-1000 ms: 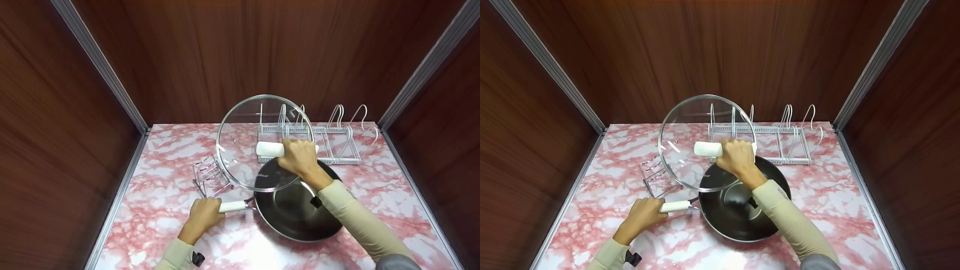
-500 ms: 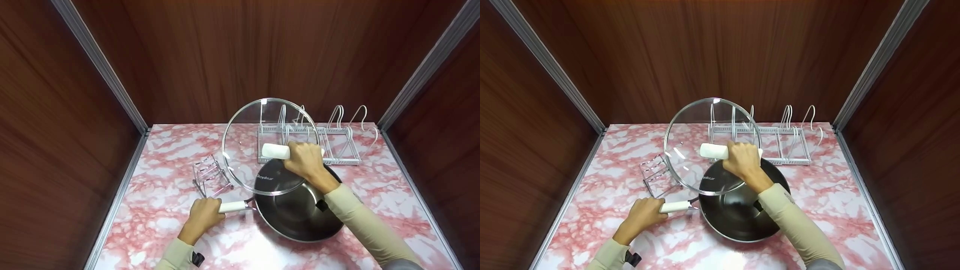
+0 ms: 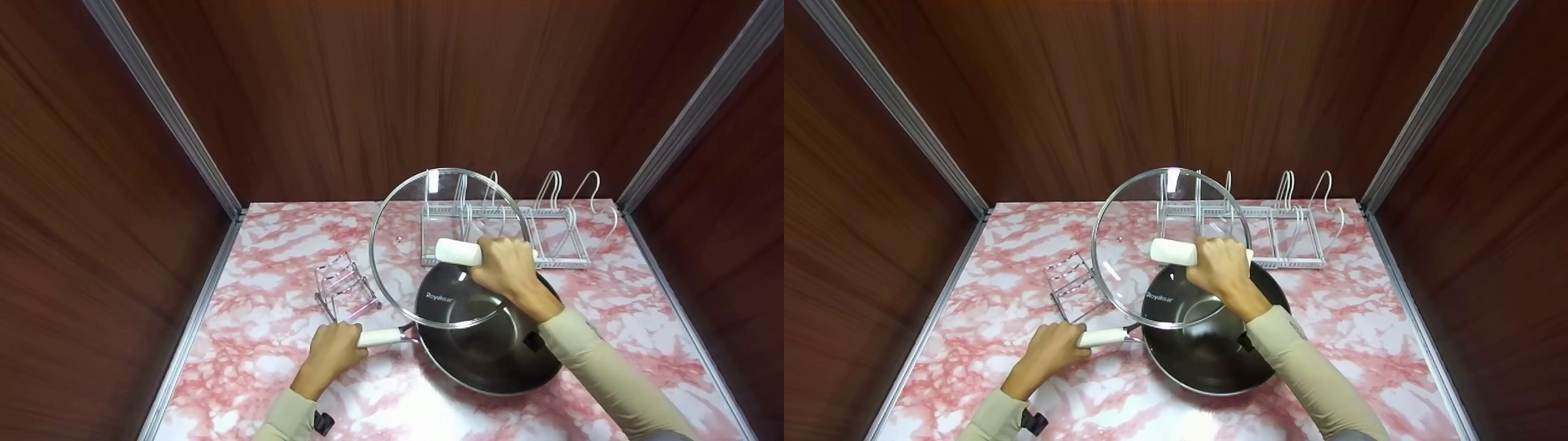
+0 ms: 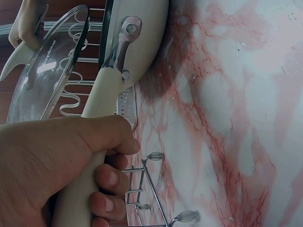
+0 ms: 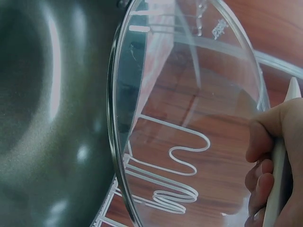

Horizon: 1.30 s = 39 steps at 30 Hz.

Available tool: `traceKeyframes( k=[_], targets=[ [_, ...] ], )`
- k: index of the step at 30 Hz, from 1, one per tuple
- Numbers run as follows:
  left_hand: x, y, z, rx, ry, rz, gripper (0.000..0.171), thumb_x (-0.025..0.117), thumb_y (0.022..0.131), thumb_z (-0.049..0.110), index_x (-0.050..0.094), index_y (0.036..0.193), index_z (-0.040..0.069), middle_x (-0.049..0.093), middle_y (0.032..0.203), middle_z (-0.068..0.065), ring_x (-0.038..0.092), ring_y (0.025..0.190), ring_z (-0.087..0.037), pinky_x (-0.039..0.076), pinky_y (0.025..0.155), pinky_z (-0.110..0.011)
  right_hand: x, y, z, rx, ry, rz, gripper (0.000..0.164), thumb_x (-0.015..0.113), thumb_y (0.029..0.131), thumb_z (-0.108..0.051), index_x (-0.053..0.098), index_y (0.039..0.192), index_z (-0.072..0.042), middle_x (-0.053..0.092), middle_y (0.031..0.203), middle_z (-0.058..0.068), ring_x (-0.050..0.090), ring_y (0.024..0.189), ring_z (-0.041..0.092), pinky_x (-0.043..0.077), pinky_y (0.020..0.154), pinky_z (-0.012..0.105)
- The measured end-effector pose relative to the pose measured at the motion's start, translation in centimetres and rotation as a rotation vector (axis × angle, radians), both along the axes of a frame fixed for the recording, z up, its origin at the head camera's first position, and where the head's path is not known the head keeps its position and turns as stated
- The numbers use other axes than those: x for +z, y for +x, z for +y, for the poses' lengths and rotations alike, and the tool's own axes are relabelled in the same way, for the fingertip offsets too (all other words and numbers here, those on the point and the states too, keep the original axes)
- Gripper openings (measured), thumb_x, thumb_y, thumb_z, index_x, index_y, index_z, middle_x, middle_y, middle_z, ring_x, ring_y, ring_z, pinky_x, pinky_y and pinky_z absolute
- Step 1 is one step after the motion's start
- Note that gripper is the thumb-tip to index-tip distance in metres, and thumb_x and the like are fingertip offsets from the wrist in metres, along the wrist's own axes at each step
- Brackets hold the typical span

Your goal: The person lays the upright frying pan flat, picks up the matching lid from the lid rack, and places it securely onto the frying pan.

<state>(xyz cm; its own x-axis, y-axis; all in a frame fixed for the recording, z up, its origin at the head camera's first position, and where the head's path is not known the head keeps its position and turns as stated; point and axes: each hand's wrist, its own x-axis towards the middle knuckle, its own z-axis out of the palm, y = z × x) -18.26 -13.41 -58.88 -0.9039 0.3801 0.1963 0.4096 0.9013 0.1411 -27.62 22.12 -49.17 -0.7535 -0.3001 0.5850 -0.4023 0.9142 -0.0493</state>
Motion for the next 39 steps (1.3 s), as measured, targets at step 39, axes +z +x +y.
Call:
traceKeyframes(
  k=[39],
  targets=[
    [0.0,0.1,0.1,0.004,-0.035,-0.004,0.032,0.088,0.071,0.028,0.060,0.071,0.013,0.061,0.061,-0.004,0.060,0.054,-0.027,0.043,0.050,-0.043,-1.2,3.0,2.2,-0.062,-0.045,-0.126,0.025,0.081,0.062,-0.025,0.064,0.069,-0.008,0.067,0.062,0.016,0.063,0.053,0.044,0.044,0.045,0.055]
  ],
)
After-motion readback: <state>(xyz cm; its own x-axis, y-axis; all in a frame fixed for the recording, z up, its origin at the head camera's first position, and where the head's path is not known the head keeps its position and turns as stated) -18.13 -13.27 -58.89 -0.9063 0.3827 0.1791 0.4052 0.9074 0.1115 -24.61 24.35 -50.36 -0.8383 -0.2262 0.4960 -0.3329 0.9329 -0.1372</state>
